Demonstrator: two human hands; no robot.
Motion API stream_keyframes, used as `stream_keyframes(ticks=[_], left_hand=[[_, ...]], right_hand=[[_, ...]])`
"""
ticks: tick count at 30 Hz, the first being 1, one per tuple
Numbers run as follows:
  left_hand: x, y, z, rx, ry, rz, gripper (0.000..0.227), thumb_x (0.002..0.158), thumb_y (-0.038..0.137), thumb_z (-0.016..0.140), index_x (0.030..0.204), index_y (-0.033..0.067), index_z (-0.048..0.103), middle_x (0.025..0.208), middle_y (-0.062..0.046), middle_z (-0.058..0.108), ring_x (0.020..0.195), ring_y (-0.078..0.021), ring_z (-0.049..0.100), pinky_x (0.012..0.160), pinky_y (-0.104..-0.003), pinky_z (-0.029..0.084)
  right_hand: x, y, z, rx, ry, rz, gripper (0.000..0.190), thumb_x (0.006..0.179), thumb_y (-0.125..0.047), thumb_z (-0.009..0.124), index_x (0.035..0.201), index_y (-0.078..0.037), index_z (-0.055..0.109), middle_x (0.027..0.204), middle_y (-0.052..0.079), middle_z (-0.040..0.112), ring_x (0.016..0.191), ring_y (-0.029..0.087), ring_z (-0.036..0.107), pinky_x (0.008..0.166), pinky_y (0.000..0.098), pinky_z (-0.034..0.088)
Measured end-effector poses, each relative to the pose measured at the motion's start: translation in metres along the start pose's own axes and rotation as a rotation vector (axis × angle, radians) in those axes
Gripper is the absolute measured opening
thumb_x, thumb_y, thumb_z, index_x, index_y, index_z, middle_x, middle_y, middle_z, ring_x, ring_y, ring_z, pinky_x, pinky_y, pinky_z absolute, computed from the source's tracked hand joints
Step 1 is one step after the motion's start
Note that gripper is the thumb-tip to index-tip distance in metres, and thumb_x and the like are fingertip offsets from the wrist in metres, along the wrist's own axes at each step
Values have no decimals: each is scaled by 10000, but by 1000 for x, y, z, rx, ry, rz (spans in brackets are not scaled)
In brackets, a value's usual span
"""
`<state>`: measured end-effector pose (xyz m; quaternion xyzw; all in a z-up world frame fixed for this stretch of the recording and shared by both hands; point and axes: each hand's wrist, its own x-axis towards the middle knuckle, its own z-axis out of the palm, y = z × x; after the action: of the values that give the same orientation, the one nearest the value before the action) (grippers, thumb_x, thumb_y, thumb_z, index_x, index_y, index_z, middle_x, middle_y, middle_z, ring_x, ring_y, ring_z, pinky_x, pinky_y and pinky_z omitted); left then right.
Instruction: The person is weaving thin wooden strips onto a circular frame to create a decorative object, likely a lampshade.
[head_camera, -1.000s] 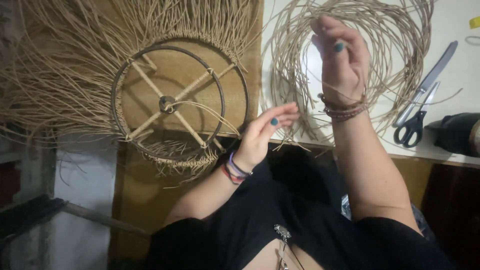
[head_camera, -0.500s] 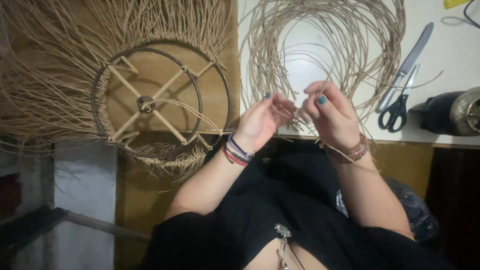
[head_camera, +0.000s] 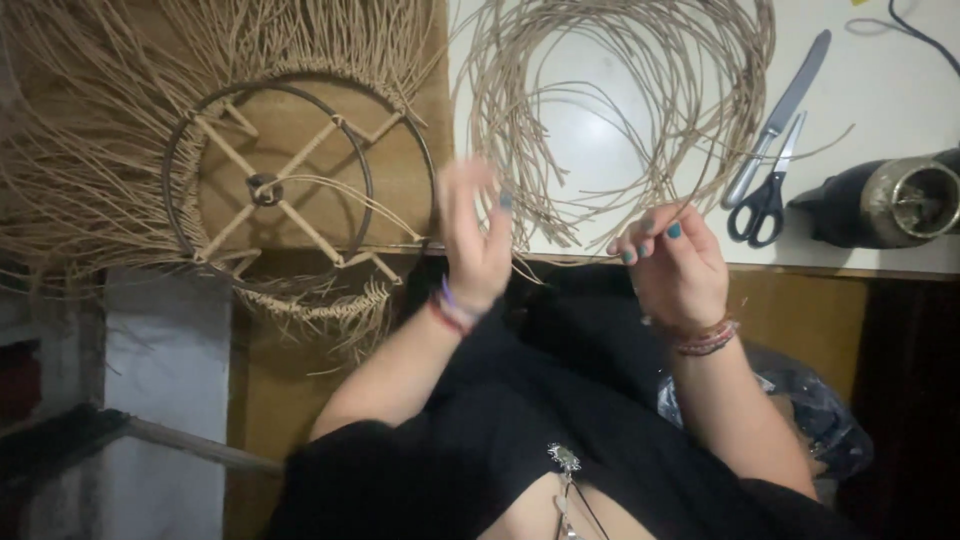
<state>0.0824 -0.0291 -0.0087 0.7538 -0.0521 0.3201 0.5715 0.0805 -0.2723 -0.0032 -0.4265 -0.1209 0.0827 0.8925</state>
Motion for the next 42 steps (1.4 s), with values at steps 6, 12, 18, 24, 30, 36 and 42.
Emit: stream_keyframes(ticks=[6,12,18,24,30,36,42], left_hand=[[-74,56,0,-914,-370,-1241,492,1102,429,464,1274,5,645,1152,-177,746,992,-224,751,847,-412,634],[-41,22,-5,-1280,13,-1159,254,1108,331,447,993,159,594,684,83,353,600,-88,418,614,-251,400],[37,28,-31,-1296,-97,-804,293,1096,274,378,931,124,568,651,62,337,542,-99,276,545,-255,236],[18,49,-27,-1023,-65,-840,150,1013,214,622,1058,83,680,740,61,545,520,-18,359,412,-164,286],[-88,75,4,-1031,-141,-894,266,1045,89,579,1256,-62,640,1254,-291,679,1173,-396,671,962,-535,582],[-107,114,-16,-849,-196,-684,251,1067,127,568,1124,-54,732,1198,-247,722,1168,-335,696,1017,-455,565],[-116,116,-26,-690,-235,-560,227,1070,131,582,1076,-20,750,1099,-171,752,1120,-271,717,984,-388,581]], right_hand=[[-23,1,34,174,5,105,177,1064,-144,467,1025,26,502,788,-4,361,695,128,457,667,305,407],[-62,-9,8,-91,100,165,286,1097,-142,402,1194,98,523,636,-39,270,463,33,296,415,203,279],[-114,-22,-27,-662,90,205,240,1087,-262,534,1129,-83,688,695,-77,468,558,38,376,484,198,314],[-137,-17,-29,-873,-1,149,220,1081,-219,511,1071,-97,693,723,-34,552,531,50,450,471,193,371],[-123,3,22,-1003,-81,32,235,1009,-175,555,1031,-116,782,633,43,665,551,197,628,583,327,522],[-141,22,33,-823,-98,120,279,1041,-181,495,995,-64,744,513,-2,524,489,85,453,508,243,437],[-146,36,41,-795,-165,129,295,1046,-169,483,986,-42,742,497,1,527,460,92,449,480,255,440]])
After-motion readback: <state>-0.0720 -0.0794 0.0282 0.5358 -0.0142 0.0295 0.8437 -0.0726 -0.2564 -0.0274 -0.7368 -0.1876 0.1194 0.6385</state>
